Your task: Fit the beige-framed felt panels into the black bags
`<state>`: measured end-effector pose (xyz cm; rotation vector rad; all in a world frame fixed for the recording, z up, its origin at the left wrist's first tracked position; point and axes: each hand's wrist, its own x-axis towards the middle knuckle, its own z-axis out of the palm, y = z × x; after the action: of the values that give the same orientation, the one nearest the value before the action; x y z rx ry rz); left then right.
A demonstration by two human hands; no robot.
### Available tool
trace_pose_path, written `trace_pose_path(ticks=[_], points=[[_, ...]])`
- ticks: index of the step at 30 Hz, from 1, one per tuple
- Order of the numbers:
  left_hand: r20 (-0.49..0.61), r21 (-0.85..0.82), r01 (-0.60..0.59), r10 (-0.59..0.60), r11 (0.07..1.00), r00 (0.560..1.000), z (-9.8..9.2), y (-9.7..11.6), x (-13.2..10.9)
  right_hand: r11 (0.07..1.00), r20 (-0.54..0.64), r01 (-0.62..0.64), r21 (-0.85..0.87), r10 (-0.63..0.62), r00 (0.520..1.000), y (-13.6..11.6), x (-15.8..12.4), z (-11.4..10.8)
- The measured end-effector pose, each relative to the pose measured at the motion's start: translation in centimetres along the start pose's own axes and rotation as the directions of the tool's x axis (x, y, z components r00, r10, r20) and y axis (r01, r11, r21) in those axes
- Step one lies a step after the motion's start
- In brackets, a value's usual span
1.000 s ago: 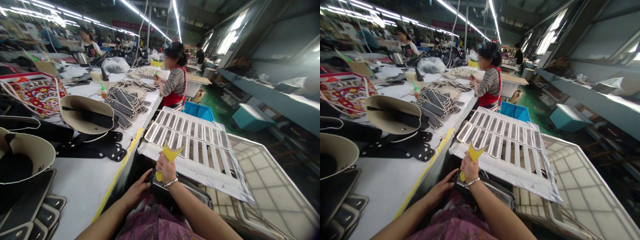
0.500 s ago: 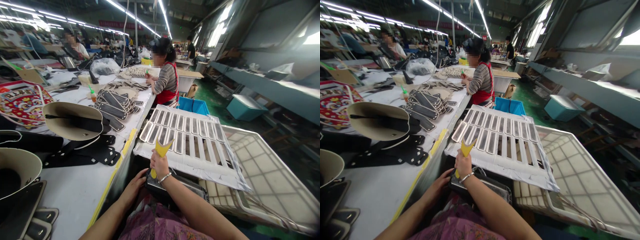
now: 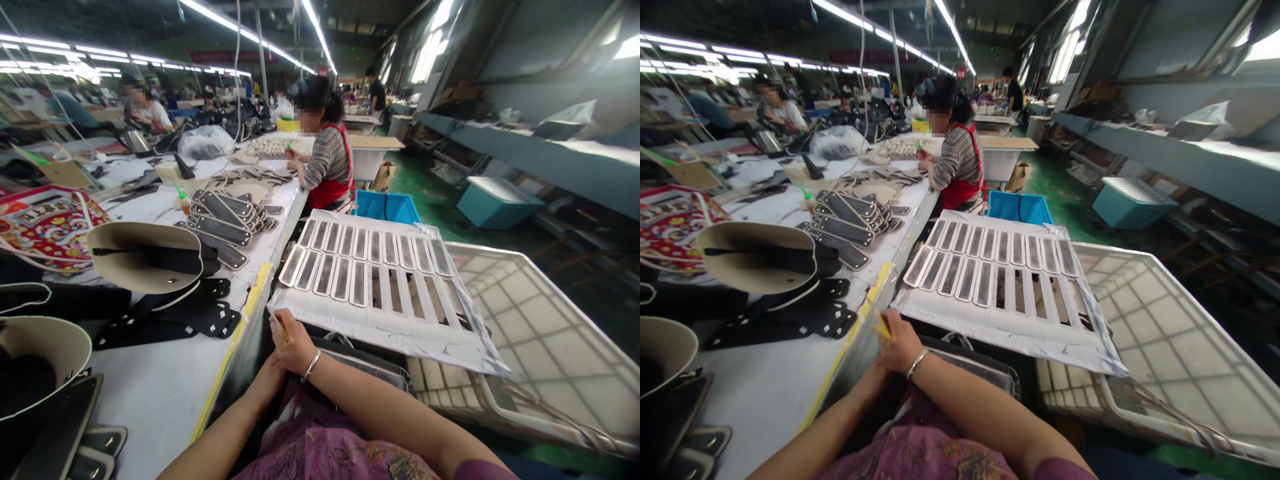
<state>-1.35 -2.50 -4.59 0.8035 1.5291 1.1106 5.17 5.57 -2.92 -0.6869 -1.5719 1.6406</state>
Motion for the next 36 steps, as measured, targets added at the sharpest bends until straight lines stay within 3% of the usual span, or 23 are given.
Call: trace_pose_path(ticks=[3, 5, 6, 7, 9, 11, 12, 14, 16, 19, 22, 27, 36], points=[[0.131, 0.08, -0.009, -0.002, 0.997, 0.991, -0.7, -0.1, -0.1, 0.987, -0.165, -0.059, 0.151, 0.084, 0.983, -2.1, 0.9, -3.1], [0.211, 0.247, -0.124, 0.072, 0.961, 0.975, -1.1, -0.1, -0.3, 0.978, -0.272, -0.061, 0.201, 0.115, 0.955, -3.5, 0.3, -7.8], [0.242, 0.377, -0.222, 0.136, 0.899, 0.961, -1.2, -0.1, -0.3, 0.977, -0.34, -0.053, 0.207, 0.123, 0.932, -4.0, -0.5, -10.7], [0.276, 0.516, -0.326, 0.206, 0.792, 0.939, -1.0, 0.0, -0.3, 0.977, -0.426, -0.053, 0.207, 0.138, 0.894, -4.4, -1.8, -13.8], [0.375, 0.725, -0.486, 0.311, 0.488, 0.873, -0.1, 0.3, 0.3, 0.979, -0.58, -0.089, 0.182, 0.18, 0.795, -4.6, -5.5, -19.4], [0.512, 0.777, -0.586, 0.313, 0.228, 0.8, 1.8, 0.5, 1.2, 0.971, -0.681, -0.16, 0.175, 0.237, 0.693, -3.9, -9.9, -23.1], [0.574, 0.767, -0.626, 0.287, 0.14, 0.767, 3.0, 0.6, 1.6, 0.963, -0.71, -0.195, 0.188, 0.27, 0.651, -3.2, -12.1, -23.9], [0.657, 0.733, -0.679, 0.222, 0.037, 0.721, 5.4, 0.8, 2.0, 0.94, -0.732, -0.244, 0.238, 0.339, 0.591, -1.3, -15.5, -23.9], [0.679, 0.724, -0.69, 0.184, -0.003, 0.711, 7.3, 1.0, 2.0, 0.917, -0.714, -0.26, 0.302, 0.399, 0.576, 0.7, -17.3, -22.2], [0.639, 0.761, -0.649, 0.184, -0.013, 0.747, 8.2, 1.1, 1.4, 0.898, -0.658, -0.231, 0.376, 0.434, 0.616, 2.3, -17.6, -19.5], [0.579, 0.808, -0.589, 0.185, -0.005, 0.794, 7.6, 1.3, 1.1, 0.893, -0.602, -0.188, 0.409, 0.418, 0.68, 2.3, -16.3, -18.5], [0.535, 0.838, -0.545, 0.171, 0.012, 0.827, 7.1, 1.6, 1.1, 0.88, -0.52, -0.166, 0.446, 0.405, 0.752, 1.7, -14.7, -19.5], [0.55, 0.83, -0.557, 0.19, -0.014, 0.814, 9.5, 1.5, 1.2, 0.822, -0.458, -0.203, 0.531, 0.48, 0.748, 1.2, -17.0, -21.7]])
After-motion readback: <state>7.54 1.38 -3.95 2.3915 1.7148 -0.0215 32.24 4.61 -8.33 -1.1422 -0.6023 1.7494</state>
